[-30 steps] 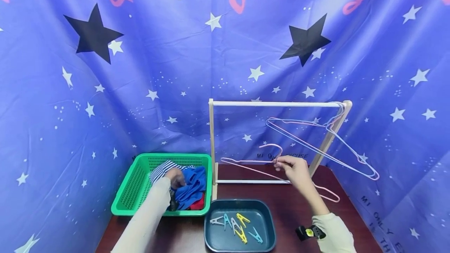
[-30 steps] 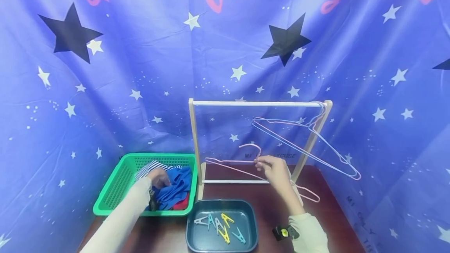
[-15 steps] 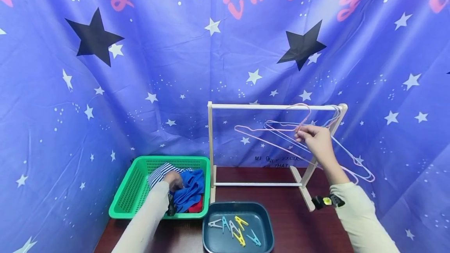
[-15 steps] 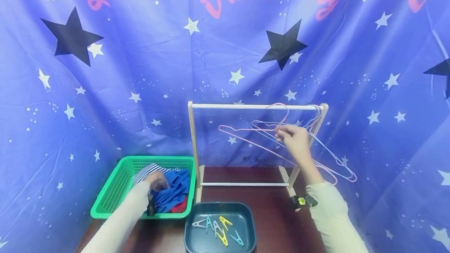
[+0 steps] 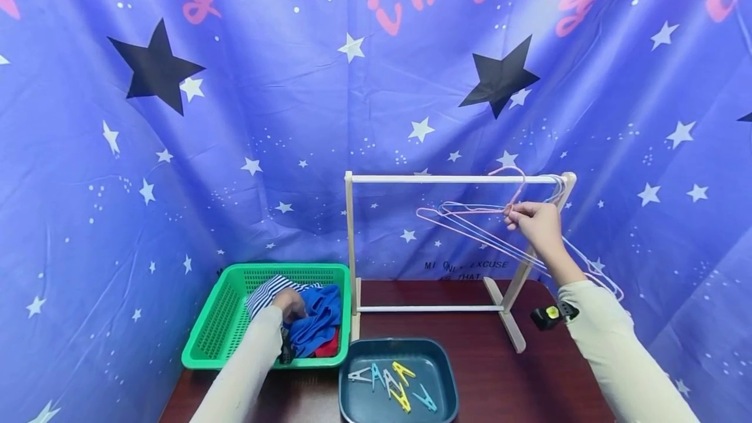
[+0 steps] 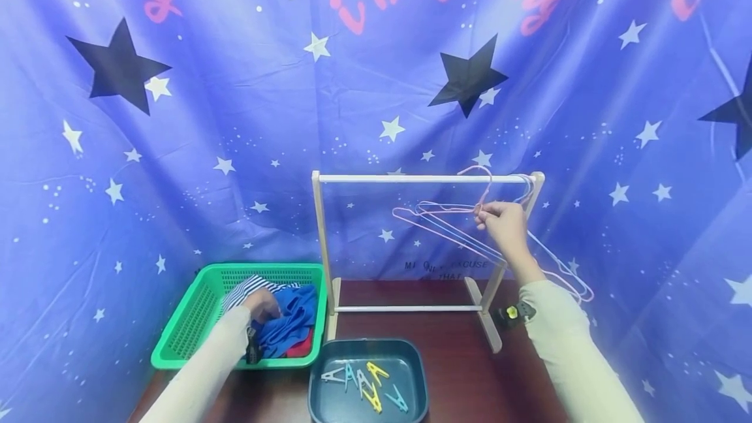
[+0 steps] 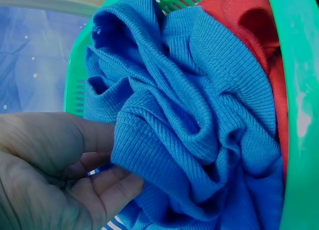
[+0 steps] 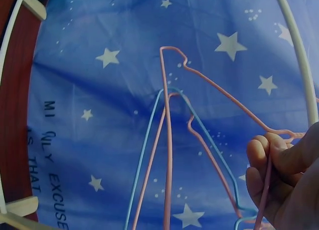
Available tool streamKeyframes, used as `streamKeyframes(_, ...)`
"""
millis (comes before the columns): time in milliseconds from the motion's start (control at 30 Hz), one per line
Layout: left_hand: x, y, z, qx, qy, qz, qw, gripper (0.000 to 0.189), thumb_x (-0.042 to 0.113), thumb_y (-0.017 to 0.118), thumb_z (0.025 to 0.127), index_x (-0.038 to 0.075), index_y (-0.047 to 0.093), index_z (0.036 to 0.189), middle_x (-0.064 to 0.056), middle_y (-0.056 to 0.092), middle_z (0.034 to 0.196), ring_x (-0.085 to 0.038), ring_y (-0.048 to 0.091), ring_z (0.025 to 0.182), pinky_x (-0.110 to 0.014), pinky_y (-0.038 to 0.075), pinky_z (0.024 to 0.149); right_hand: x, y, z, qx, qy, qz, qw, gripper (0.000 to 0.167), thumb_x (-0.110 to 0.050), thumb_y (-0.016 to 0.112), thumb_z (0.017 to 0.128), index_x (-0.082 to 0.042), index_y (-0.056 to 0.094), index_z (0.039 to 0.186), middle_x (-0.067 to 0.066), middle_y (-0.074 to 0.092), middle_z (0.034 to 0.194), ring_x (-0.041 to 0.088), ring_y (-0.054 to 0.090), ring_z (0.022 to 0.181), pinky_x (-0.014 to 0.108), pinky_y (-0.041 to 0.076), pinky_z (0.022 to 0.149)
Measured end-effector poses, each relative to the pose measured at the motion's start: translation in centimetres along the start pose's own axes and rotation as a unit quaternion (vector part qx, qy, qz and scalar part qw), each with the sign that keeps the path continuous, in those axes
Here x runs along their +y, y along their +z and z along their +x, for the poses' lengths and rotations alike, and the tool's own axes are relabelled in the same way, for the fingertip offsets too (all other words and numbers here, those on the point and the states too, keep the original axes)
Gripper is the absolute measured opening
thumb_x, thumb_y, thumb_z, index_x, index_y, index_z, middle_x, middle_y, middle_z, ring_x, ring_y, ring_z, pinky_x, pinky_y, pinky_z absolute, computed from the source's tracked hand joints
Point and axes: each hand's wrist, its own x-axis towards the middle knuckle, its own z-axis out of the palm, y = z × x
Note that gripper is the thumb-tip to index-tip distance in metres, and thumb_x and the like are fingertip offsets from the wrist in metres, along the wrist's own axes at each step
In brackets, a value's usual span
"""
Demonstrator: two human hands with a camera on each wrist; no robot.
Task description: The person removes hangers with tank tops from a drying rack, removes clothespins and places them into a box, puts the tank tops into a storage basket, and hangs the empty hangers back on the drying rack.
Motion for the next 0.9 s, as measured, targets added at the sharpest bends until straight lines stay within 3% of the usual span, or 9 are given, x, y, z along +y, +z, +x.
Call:
streamKeyframes(33,0.7,-0.2,-1.6,0.006,0.0,0.003,1.0,0.011,-0.001,0.072,0.089,-0.01,0.07,0.094,-0.02,0.072,0.093,-0.027,0.07,0.087,-0.032,0.059,0.079,0.1,0.0,0.1,0.002,0.003,-0.013,0.9999,0.021,0.007,0.061,0.096,0.022,0.067,0.109,0.012,0.076,0.082,-0.009,0.062,0.057,0.013,0.056,0.06)
streamKeyframes(100,1.3,-0.6,-3.3,0.004,0.003,0.003,1.0,0.009,-0.001,0.071,0.09,-0.01,0.069,0.09,-0.016,0.07,0.088,-0.023,0.069,0.083,-0.028,0.058,0.076,0.4,-0.1,0.2,0.001,0.007,-0.03,0.9995,0.021,0.006,0.061,0.096,0.022,0.067,0.109,0.021,0.076,0.086,-0.009,0.061,0.056,0.013,0.055,0.059)
streamKeyframes(233,1.9,-1.2,-4.7,0.008,0.007,0.016,0.9998,0.01,0.002,0.073,0.09,-0.007,0.07,0.089,-0.014,0.071,0.087,-0.021,0.069,0.081,-0.026,0.058,0.074,0.8,-0.4,0.4,-0.003,0.011,-0.055,0.9984,0.022,0.005,0.06,0.097,0.022,0.067,0.109,0.03,0.074,0.09,-0.009,0.061,0.054,0.012,0.054,0.059)
streamKeyframes(467,2.1,-1.6,-4.2,0.026,0.038,0.071,0.9964,0.014,0.004,0.076,0.088,-0.009,0.073,0.093,-0.02,0.076,0.093,-0.026,0.075,0.088,-0.031,0.061,0.076,1.4,-1.1,0.6,0.002,0.027,-0.123,0.9921,0.023,-0.004,0.063,0.098,0.015,0.072,0.109,0.018,0.077,0.083,-0.013,0.058,0.054,0.004,0.044,0.059)
streamKeyframes(600,2.1,-1.5,-4.3,0.02,0.035,0.069,0.9968,0.015,0.004,0.076,0.088,-0.01,0.073,0.094,-0.022,0.076,0.096,-0.027,0.075,0.09,-0.031,0.062,0.075,2.1,-1.5,0.7,0.004,0.034,-0.132,0.9906,0.023,-0.005,0.063,0.098,0.014,0.072,0.109,0.007,0.077,0.075,-0.012,0.059,0.055,0.003,0.043,0.06)
streamKeyframes(733,1.9,-1.2,-4.6,0.021,0.024,0.057,0.9979,0.015,0.004,0.076,0.088,-0.009,0.072,0.093,-0.02,0.075,0.095,-0.023,0.072,0.085,-0.029,0.06,0.073,2.7,-1.8,0.7,0.004,0.035,-0.11,0.9933,0.024,-0.002,0.063,0.097,0.017,0.07,0.109,0.003,0.076,0.071,-0.012,0.059,0.053,0.006,0.049,0.059)
streamKeyframes(900,2.0,-1.0,-4.8,0.028,0.019,0.062,0.9975,0.013,0.005,0.074,0.09,-0.006,0.069,0.09,-0.015,0.071,0.09,-0.017,0.063,0.076,-0.024,0.055,0.068,3.0,-1.9,0.7,0.009,0.044,-0.056,0.9974,0.025,0.002,0.063,0.096,0.02,0.066,0.113,-0.016,0.07,0.064,-0.013,0.06,0.054,0.01,0.054,0.059)
